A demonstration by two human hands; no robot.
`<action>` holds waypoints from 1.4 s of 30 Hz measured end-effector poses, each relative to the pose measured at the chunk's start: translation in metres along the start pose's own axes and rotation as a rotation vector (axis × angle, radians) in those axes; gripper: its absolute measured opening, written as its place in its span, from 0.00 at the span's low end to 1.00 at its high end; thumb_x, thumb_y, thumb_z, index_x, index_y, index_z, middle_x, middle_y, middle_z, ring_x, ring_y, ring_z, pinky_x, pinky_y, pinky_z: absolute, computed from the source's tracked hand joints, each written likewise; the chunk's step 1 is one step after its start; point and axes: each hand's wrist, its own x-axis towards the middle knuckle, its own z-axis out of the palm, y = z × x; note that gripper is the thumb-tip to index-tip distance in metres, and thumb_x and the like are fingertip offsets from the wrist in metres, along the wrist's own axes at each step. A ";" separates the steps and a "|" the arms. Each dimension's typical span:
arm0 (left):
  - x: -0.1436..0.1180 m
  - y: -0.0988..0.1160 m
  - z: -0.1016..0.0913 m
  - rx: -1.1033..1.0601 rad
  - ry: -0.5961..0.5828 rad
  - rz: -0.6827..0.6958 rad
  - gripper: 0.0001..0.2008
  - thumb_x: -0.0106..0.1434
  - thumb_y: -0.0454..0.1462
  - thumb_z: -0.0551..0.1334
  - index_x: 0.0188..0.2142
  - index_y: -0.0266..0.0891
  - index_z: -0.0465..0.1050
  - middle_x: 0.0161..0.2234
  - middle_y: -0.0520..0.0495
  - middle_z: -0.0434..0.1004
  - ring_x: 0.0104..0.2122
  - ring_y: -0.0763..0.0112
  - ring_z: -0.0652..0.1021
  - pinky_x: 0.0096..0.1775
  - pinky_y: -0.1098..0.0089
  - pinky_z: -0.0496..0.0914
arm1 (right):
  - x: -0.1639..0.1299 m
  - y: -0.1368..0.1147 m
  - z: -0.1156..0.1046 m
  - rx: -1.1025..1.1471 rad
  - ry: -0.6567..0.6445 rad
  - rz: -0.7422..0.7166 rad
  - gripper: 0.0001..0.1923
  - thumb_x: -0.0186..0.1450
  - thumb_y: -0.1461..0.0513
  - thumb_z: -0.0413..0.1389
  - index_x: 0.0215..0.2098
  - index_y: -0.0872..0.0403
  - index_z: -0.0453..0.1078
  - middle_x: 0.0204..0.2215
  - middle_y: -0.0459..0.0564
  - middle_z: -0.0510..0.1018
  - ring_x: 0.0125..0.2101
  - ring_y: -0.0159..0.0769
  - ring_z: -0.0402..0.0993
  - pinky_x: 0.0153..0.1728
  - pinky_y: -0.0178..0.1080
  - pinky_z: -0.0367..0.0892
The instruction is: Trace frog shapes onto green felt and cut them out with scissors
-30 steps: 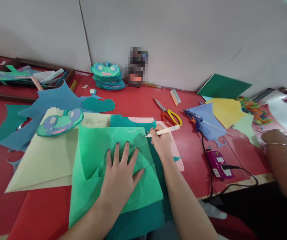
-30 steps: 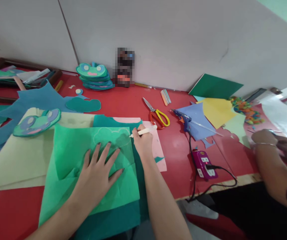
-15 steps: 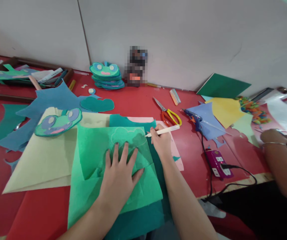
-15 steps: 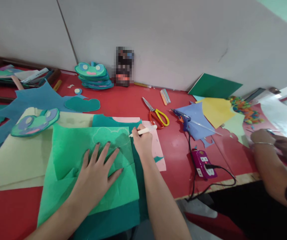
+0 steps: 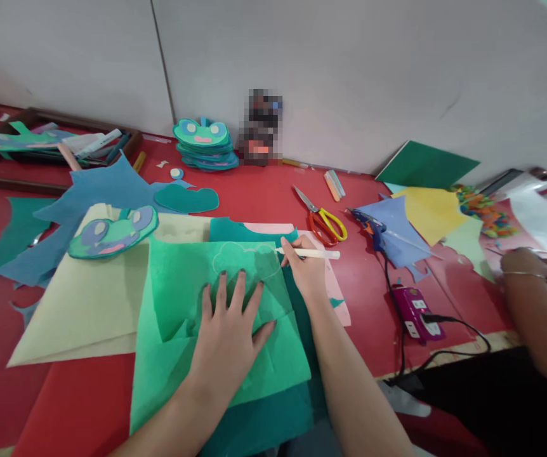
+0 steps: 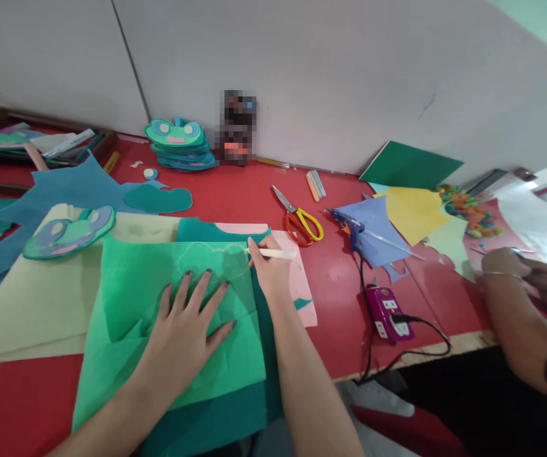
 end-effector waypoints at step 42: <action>0.002 0.001 -0.001 0.007 -0.007 0.002 0.25 0.63 0.47 0.50 0.58 0.42 0.61 0.60 0.38 0.58 0.59 0.40 0.57 0.54 0.40 0.53 | -0.002 0.007 0.000 -0.103 0.052 0.045 0.15 0.60 0.60 0.50 0.18 0.50 0.51 0.12 0.38 0.55 0.17 0.30 0.56 0.24 0.33 0.58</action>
